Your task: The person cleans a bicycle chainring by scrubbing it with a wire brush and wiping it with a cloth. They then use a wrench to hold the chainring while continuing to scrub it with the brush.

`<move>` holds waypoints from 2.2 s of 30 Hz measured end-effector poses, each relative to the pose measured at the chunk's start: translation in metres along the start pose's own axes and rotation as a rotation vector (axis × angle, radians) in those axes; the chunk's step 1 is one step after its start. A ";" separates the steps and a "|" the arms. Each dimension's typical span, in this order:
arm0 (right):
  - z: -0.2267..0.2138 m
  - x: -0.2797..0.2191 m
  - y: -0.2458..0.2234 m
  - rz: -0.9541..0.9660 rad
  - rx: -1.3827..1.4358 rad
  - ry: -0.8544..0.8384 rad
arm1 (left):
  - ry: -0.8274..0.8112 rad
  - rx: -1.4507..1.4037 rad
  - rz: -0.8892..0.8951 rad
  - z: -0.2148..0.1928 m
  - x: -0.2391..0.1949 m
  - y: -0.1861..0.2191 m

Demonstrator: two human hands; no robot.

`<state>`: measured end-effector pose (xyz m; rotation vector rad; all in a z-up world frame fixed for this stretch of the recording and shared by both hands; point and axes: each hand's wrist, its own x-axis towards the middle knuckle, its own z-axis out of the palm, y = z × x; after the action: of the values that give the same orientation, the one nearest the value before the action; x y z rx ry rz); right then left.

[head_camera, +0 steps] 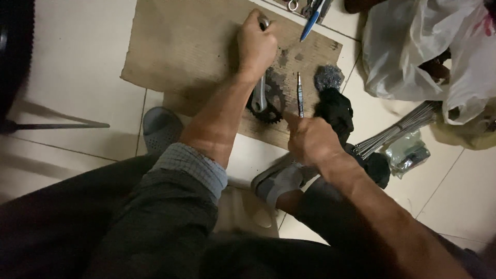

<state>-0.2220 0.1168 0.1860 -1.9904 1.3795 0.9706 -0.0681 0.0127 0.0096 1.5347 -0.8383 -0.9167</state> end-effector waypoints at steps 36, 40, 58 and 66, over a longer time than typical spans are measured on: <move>-0.009 -0.019 -0.036 0.102 0.042 0.035 | 0.146 0.106 -0.004 -0.011 0.001 -0.006; -0.020 -0.017 -0.035 0.122 0.015 0.025 | 0.082 0.074 -0.005 -0.012 0.002 0.006; 0.018 -0.016 -0.023 0.015 -0.097 0.259 | 0.122 0.031 -0.091 -0.022 0.009 -0.002; 0.020 -0.028 -0.027 0.033 -0.147 0.290 | 0.185 -0.003 -0.105 -0.025 0.012 -0.008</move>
<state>-0.2077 0.1568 0.1965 -2.2967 1.5349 0.8436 -0.0405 0.0140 0.0023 1.6457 -0.6291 -0.8356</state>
